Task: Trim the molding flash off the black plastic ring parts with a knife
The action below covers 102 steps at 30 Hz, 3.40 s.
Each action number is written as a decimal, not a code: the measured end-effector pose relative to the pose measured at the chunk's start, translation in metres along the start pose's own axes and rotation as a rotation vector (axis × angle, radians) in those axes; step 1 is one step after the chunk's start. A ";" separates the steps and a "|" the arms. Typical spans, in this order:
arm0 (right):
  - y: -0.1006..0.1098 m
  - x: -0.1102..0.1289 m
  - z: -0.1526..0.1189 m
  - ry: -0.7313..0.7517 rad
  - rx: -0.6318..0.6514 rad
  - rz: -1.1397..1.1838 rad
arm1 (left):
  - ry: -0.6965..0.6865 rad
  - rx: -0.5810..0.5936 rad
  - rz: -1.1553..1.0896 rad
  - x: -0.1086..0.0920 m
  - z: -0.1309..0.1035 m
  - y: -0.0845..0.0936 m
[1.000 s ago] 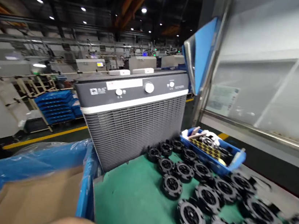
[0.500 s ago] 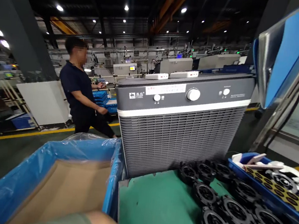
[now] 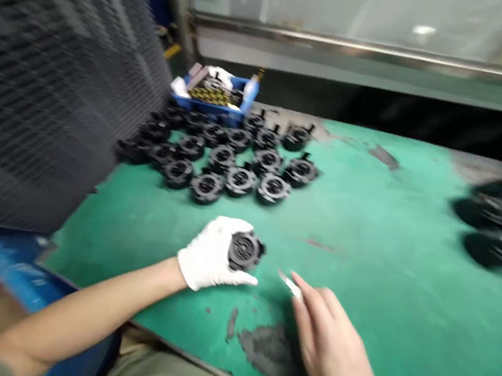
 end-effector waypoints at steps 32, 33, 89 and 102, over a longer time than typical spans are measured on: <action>0.007 -0.022 -0.029 -0.162 0.110 -0.054 | -0.362 0.247 -0.139 -0.016 -0.008 -0.007; 0.006 -0.023 -0.031 -0.183 0.119 -0.052 | -0.366 0.259 -0.135 -0.017 -0.004 -0.010; 0.023 -0.008 -0.056 -0.103 0.062 -0.160 | -0.418 0.125 -0.042 -0.041 0.007 -0.053; 0.016 0.010 -0.055 -0.226 0.139 -0.317 | -0.392 0.098 -0.069 -0.039 0.005 -0.053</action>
Point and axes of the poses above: each hand's wrist, its own z-axis towards the middle knuckle, its own y-axis out of the back of the hand, x = y × z, the point moved 5 cm from there along z, towards the middle knuckle, and after that the axes turned 2 degrees about z, right-handed, at the moved point
